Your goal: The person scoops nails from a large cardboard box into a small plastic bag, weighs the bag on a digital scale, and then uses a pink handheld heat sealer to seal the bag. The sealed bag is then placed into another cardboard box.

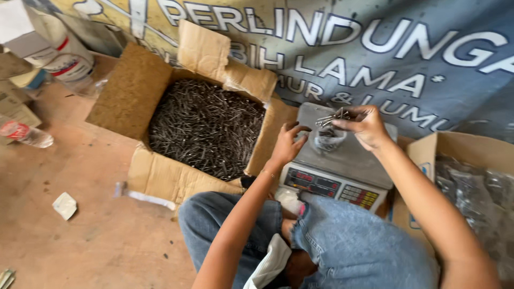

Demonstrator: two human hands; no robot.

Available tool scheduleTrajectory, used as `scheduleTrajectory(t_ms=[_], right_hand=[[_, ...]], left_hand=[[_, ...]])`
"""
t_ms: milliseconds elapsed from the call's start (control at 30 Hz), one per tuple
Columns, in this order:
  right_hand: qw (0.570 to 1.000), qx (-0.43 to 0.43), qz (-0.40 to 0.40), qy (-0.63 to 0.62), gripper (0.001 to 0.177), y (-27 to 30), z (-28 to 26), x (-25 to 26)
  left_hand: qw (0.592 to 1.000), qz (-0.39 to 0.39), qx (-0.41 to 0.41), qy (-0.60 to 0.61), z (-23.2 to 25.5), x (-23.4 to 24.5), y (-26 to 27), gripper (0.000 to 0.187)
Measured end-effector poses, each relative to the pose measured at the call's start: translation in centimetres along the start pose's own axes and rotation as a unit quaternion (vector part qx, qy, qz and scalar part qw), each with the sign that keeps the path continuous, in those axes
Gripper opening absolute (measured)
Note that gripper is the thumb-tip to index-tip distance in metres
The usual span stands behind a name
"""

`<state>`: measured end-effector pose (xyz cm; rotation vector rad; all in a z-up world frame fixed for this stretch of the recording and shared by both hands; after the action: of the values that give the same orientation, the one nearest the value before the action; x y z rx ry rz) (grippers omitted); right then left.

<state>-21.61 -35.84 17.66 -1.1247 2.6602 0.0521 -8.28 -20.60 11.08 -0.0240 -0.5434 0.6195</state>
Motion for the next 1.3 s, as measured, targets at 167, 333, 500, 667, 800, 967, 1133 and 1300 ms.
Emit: scheduleTrajectory(t_ms=[167, 333, 500, 667, 800, 967, 1133, 1300], right_hand=[[0.999, 0.009, 0.033, 0.039, 0.04, 1.1, -1.6, 4.0], [0.997, -0.022, 0.048, 0.05, 0.039, 0.5, 2.4, 6.7], [0.995, -0.034, 0.011, 0.091, 0.041, -1.2, 4.5, 6.8], [0.973, -0.042, -0.052, 0.223, 0.037, -1.7, 2.2, 4.3], [0.79, 0.009, -0.172, 0.588, 0.013, -4.1, 4.3, 1.9], [0.761, -0.095, -0.159, 0.621, 0.023, -6.2, 6.1, 1.1], [0.755, -0.074, -0.198, 0.621, 0.018, -4.1, 3.1, -1.9], [0.723, 0.074, -0.176, 0.664, 0.007, -4.4, 6.8, 1.5]], left_hand=[[0.989, -0.091, 0.015, -0.119, -5.4, -10.2, -4.5, 0.022], [0.97, -0.149, 0.177, 0.074, -0.2, -8.2, -4.1, 0.03], [0.981, -0.094, 0.163, -0.049, -1.0, -9.3, -4.9, 0.036], [0.973, -0.099, 0.208, 0.005, -3.0, -9.2, -5.1, 0.04], [0.957, -0.137, 0.211, 0.142, -1.5, -9.0, -5.1, 0.042], [0.966, -0.159, 0.176, 0.106, -0.5, -9.1, -6.1, 0.042], [0.966, -0.159, 0.189, 0.073, -0.2, -9.2, -6.6, 0.044], [0.966, -0.139, 0.187, 0.111, 1.6, -7.7, -5.9, 0.04]])
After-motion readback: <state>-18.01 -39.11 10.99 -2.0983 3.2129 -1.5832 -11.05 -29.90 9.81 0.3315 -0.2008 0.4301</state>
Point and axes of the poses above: each hand's wrist, its own y-axis away from the middle knuckle, its own x-axis out of the back of the hand, z = x × y, the point moved 7 cm from there along -y, towards the middle knuckle, and after that the axes turned 7 degrees about -y, right-handed, at the moved point
